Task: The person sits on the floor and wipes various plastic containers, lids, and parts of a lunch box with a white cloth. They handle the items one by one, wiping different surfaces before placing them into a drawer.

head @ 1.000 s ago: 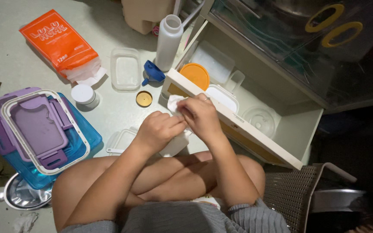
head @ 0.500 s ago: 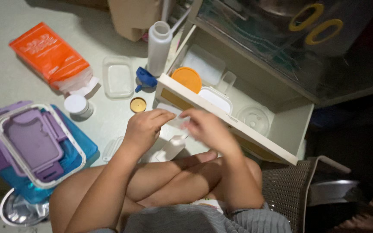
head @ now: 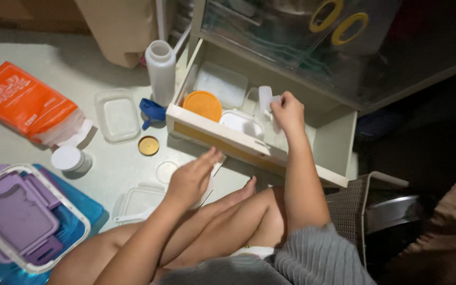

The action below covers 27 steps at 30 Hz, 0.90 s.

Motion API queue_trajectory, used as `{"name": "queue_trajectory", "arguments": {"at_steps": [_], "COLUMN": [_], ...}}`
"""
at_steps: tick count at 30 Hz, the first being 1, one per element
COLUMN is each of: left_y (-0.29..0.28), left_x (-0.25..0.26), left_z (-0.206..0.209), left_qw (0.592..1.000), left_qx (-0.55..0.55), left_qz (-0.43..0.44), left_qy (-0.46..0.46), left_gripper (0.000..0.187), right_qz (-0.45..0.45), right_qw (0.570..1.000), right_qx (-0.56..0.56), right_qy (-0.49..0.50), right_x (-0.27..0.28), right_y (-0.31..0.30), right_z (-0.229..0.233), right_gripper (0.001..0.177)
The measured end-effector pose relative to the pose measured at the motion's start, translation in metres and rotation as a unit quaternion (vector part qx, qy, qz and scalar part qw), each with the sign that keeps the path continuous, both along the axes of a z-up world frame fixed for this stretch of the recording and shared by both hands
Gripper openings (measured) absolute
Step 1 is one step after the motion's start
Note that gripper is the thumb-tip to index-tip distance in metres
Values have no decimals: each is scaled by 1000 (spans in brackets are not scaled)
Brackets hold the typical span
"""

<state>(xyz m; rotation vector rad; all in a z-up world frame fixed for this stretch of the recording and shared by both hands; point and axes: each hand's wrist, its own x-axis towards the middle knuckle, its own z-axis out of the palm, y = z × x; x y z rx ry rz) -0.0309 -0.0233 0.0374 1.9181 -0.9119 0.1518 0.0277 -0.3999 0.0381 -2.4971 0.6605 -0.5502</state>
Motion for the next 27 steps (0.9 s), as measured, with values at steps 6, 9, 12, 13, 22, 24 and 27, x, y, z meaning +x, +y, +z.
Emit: {"name": "queue_trajectory", "arguments": {"at_steps": [6,9,12,13,22,24,27], "left_y": [-13,-10,-11,-11,-15,-14,-15], "left_x": [-4,2,9,10,16,15,16], "left_z": [-13,-17,-23,-24,-29,-29,-30], "left_qw": [994,994,993,993,989,990,990], "left_qx": [80,81,100,101,136,126,127], "left_qz": [-23,7,7,6,26,30,33], "left_qy": [-72,-71,-61,-60,-59,-62,-59], "left_gripper": [54,56,50,50,51,52,51], "right_qz": [-66,-112,-126,-127,-113,-109,-120], "right_qw": [988,979,970,970,960,967,959], "right_qx": [76,92,82,83,-7,1,11], "right_qy": [113,145,188,190,255,229,257], "right_x": [65,83,94,95,109,111,117], "right_y": [-72,-78,-76,-73,-26,-21,-20], "right_z": [-110,-127,-134,-134,-114,-112,-113], "right_gripper": [33,36,35,35,37,35,38]}}
